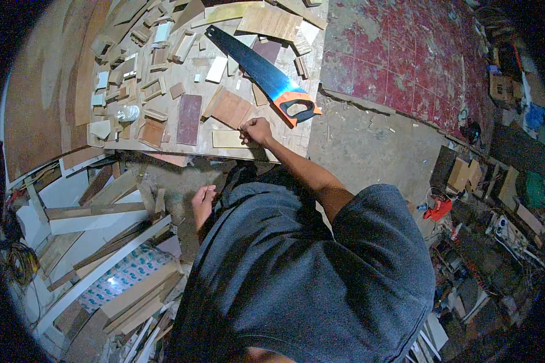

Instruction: Apply glue to small wood pieces and assemble them on a block, then trim with a handsaw.

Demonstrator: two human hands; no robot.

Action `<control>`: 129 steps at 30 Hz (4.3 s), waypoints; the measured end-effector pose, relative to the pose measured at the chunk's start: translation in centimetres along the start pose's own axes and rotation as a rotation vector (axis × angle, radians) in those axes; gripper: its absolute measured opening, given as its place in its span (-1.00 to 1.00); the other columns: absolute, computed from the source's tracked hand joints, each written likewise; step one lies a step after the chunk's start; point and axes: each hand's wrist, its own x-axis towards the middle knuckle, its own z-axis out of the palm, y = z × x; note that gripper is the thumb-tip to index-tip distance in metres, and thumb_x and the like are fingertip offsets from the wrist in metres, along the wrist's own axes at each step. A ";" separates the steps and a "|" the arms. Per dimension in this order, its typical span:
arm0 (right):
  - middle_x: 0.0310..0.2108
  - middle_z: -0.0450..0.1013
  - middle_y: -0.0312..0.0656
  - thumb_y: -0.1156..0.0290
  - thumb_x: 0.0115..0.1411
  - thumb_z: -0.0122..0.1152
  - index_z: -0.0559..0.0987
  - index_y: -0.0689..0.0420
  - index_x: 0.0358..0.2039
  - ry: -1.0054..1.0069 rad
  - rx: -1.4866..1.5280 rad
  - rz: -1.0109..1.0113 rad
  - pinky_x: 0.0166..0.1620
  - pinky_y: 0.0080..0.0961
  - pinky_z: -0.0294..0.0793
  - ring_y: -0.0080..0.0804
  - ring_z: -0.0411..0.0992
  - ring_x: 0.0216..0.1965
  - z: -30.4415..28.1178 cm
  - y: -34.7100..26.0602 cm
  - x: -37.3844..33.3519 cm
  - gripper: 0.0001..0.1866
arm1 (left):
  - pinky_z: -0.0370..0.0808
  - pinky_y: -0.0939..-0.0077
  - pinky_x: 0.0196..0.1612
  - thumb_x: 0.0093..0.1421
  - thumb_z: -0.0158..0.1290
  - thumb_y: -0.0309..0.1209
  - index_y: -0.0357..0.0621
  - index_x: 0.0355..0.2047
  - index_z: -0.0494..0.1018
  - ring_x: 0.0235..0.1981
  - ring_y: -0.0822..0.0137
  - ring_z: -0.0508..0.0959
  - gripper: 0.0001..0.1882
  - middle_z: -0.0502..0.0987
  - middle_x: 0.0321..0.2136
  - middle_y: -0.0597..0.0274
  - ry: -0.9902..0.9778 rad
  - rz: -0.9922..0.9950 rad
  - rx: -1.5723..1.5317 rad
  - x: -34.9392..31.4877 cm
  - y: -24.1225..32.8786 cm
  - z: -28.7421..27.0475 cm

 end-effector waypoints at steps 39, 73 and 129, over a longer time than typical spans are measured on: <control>-0.59 0.51 -0.08 0.53 0.18 0.13 0.53 0.39 -0.38 -0.037 0.033 -0.025 -0.61 -0.53 0.46 -0.44 0.45 -0.70 -0.3 0.8 0.6 -0.86 | 0.41 0.53 -0.24 0.26 0.02 -0.27 -0.31 -0.27 0.51 -0.39 0.40 0.53 -0.71 0.56 -0.46 0.19 0.026 0.028 0.022 -0.9 -0.6 -0.2; -0.57 0.49 -0.06 0.20 0.18 0.05 0.50 0.35 -0.46 -0.634 0.020 0.022 -0.52 -0.52 0.52 -0.34 0.48 -0.63 12.7 -12.3 -15.9 -0.62 | 0.50 0.64 -0.42 0.13 0.12 -0.50 -0.36 -0.27 0.52 -0.48 0.49 0.54 -0.82 0.57 -0.46 0.18 -0.393 0.435 -0.518 3.6 9.5 -9.6; -0.46 0.44 -0.18 0.43 0.19 0.21 0.57 0.33 -0.19 -0.447 0.243 -0.573 -0.51 -0.56 0.40 -0.49 0.40 -0.56 24.9 -25.2 -17.5 -0.76 | 0.48 0.52 -0.36 0.08 0.28 -0.29 -0.40 -0.23 0.48 -0.47 0.40 0.54 -0.59 0.60 -0.41 0.04 -0.138 0.583 -0.933 -1.7 15.6 -22.1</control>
